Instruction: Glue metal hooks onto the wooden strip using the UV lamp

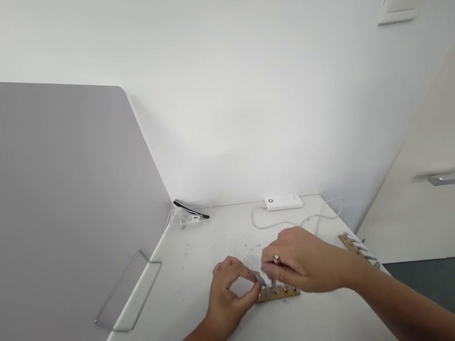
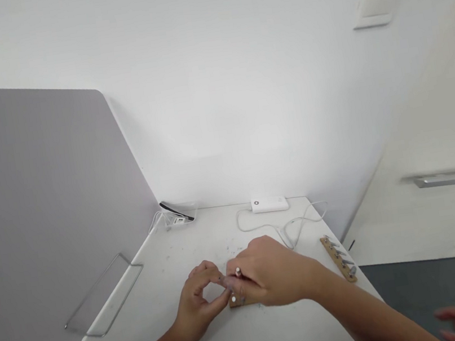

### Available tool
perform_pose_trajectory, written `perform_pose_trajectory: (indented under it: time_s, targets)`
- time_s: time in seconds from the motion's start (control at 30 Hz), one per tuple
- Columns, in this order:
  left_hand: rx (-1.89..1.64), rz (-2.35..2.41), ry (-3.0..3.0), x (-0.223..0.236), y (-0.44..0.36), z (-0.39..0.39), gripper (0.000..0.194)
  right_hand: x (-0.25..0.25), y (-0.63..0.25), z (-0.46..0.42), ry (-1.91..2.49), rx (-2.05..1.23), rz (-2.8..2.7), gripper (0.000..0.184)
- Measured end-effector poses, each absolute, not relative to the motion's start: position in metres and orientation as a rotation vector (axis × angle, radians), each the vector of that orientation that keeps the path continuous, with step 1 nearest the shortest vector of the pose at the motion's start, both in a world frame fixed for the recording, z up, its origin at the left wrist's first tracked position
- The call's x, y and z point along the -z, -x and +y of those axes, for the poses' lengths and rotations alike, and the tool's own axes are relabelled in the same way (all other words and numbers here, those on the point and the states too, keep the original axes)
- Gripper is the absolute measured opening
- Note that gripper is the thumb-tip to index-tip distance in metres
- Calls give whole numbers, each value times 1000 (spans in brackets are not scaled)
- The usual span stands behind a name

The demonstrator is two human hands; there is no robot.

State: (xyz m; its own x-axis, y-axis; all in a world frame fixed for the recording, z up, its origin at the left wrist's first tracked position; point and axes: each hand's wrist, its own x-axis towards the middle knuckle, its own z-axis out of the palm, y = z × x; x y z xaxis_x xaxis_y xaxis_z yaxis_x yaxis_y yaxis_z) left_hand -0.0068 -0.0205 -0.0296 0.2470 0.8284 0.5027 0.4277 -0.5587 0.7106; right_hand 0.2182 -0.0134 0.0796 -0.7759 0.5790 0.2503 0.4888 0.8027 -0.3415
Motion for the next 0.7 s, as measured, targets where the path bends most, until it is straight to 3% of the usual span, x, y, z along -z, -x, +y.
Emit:
perform_pose_trajectory:
  time_s: [0.13, 0.27, 0.7]
  targets:
    - [-1184, 1152, -2095, 30, 9, -20, 13, -77, -209, -20, 663, -518, -2645, 25]
    - [-1147, 1150, -2076, 33, 10, -19, 6, -68, -202, -20, 647, -469, -2500, 23]
    - [-1266, 1090, -2037, 31, 7, -19, 15, -70, -219, -3, 892, -319, -2498, 32]
